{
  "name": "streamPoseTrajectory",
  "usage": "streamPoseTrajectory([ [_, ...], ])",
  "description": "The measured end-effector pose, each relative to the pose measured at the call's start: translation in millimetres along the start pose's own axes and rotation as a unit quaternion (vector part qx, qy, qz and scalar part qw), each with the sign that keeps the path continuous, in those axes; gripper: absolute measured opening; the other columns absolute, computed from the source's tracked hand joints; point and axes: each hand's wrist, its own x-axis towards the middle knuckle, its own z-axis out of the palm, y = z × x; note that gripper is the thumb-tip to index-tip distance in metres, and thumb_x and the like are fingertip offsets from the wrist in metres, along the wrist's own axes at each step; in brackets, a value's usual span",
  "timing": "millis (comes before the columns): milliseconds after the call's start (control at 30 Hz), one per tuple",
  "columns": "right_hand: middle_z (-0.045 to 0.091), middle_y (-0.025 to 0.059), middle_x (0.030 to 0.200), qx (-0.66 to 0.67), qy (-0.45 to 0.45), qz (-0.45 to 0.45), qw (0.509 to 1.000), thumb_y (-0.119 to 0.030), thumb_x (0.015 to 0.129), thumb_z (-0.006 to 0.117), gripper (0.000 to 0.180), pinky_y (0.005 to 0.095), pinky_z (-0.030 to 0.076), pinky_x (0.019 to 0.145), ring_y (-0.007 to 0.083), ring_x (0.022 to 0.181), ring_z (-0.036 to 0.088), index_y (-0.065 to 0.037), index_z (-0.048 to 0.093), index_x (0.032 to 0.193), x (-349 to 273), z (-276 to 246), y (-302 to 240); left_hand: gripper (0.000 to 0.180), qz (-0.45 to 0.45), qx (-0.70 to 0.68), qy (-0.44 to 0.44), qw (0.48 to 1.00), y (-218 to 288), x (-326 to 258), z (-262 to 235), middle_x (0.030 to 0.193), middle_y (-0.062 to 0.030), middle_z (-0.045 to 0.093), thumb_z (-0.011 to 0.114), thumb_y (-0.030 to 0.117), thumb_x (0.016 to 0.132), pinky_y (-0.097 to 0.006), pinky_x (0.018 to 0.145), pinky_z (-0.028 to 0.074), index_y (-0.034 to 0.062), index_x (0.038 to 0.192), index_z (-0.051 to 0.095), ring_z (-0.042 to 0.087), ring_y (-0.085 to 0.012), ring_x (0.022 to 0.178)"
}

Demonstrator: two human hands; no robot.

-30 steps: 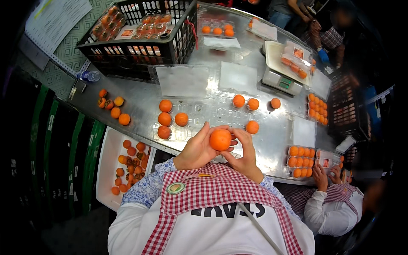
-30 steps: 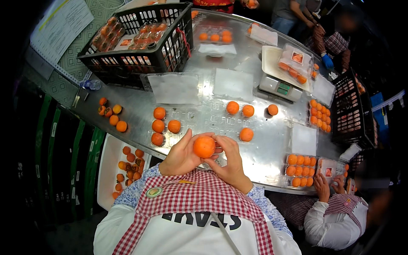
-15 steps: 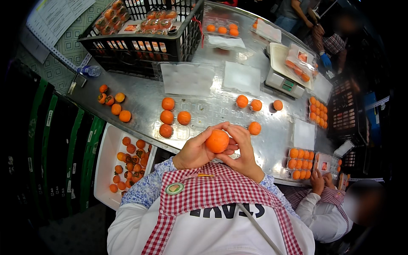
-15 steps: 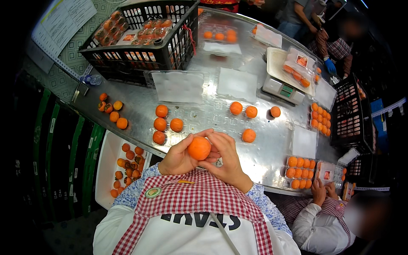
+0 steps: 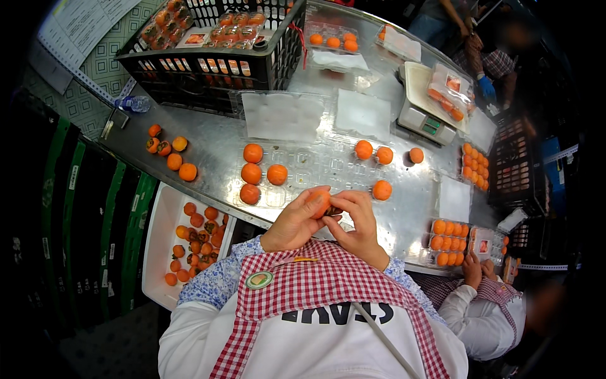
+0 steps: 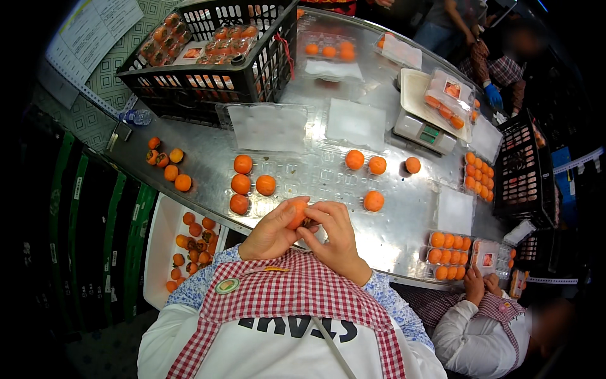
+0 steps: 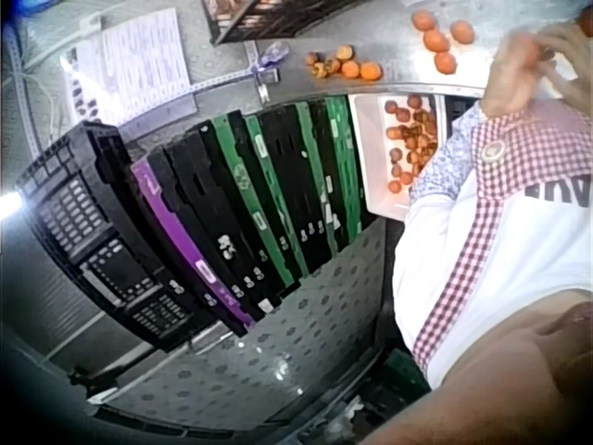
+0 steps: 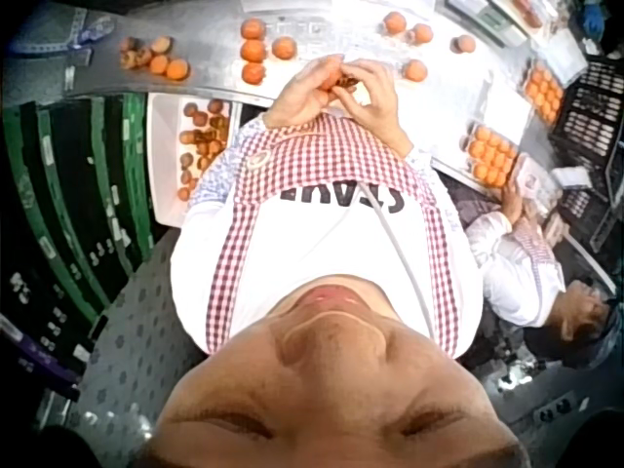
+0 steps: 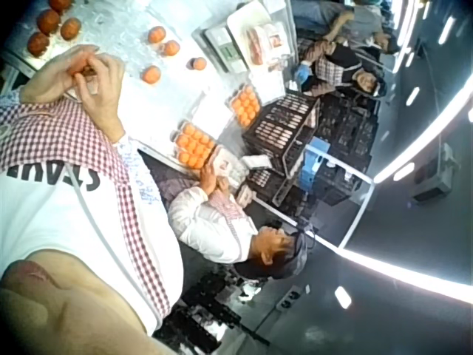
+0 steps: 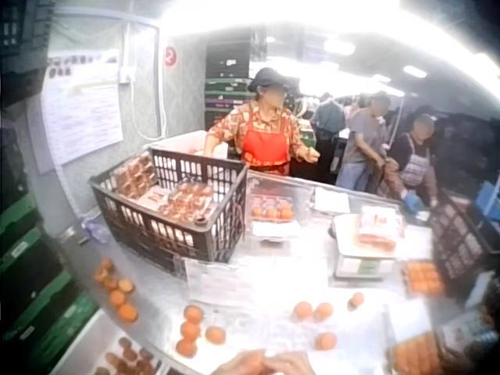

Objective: The person picks up fruit from a crate by hand, checks each piece, and places them into plastic trays on a metal table, eventually putting the filled trays into a larger crate.

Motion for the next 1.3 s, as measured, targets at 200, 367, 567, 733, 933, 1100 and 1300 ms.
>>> streamPoseTrajectory([
  [200,0.058,0.0149,0.109,0.073,0.048,0.053,0.995,0.001,0.073,0.071,0.040,0.0359,0.047,0.086,0.0284,0.098,0.058,-0.002,0.059,0.111,-6.1,0.5,-4.4,0.048,0.043,0.124,0.036,0.991,5.7,-2.9,1.1,0.124,-0.0146,0.052,0.059,0.013,0.095,-0.038,0.096,0.049,0.0007,0.136,0.037,0.056,-0.0228,0.111],
  [367,0.058,0.0111,0.110,0.220,0.086,0.185,0.954,0.002,0.088,0.059,0.029,0.0284,0.048,0.085,0.0163,0.098,0.059,0.000,0.055,0.117,-16.9,3.2,1.0,0.049,0.072,0.218,0.015,0.973,11.5,-6.5,14.9,0.122,-0.0160,0.053,0.058,0.019,0.096,-0.039,0.096,0.049,0.0006,0.136,0.038,0.056,-0.0243,0.110],
  [567,0.063,0.0085,0.100,0.287,0.071,0.288,0.911,-0.008,0.096,0.054,0.019,0.0253,0.049,0.079,0.0124,0.085,0.061,0.000,0.056,0.114,-19.4,4.1,-1.8,0.055,-0.013,-0.012,-0.013,1.000,14.2,-4.2,-11.6,0.125,-0.0190,0.052,0.041,0.042,0.101,-0.041,0.096,0.048,0.0020,0.139,0.036,0.056,-0.0286,0.111],
  [733,0.064,0.0068,0.090,0.304,0.005,0.343,0.889,-0.013,0.099,0.051,0.018,0.0235,0.048,0.068,0.0097,0.074,0.058,0.000,0.058,0.109,-20.8,10.5,11.6,0.057,0.017,-0.121,0.027,0.992,25.1,-37.7,-46.8,0.125,-0.0190,0.053,0.040,0.045,0.101,-0.044,0.098,0.047,0.0025,0.139,0.038,0.056,-0.0300,0.112],
  [933,0.065,0.0050,0.090,0.249,-0.128,0.410,0.868,-0.015,0.097,0.055,0.021,0.0228,0.049,0.068,0.0094,0.080,0.061,0.000,0.059,0.111,-22.4,30.9,43.3,0.042,0.283,-0.046,0.349,0.892,58.3,-144.7,-128.1,0.108,-0.0143,0.059,0.053,0.038,0.098,-0.042,0.093,0.052,-0.0007,0.113,0.055,0.062,-0.0270,0.102],
  [1100,0.065,0.0093,0.094,0.046,-0.194,0.154,0.968,-0.013,0.085,0.068,0.030,0.0324,0.049,0.074,0.0208,0.085,0.062,-0.001,0.059,0.112,30.5,66.6,59.5,0.046,0.226,0.087,0.592,0.769,51.9,-235.0,-223.8,0.121,-0.0105,0.054,0.060,0.034,0.094,-0.039,0.089,0.052,0.0038,0.126,0.049,0.055,-0.0236,0.109],
  [1300,0.054,0.0129,0.117,-0.156,-0.283,-0.094,0.942,-0.035,0.064,0.082,0.072,0.0429,0.038,0.092,0.0312,0.111,0.049,-0.005,0.055,0.124,86.2,128.3,68.6,0.048,0.207,0.007,0.609,0.766,12.9,-283.1,-312.3,0.137,-0.0073,0.046,0.066,0.025,0.091,-0.044,0.097,0.048,0.0080,0.132,0.050,0.044,-0.0206,0.125],
])
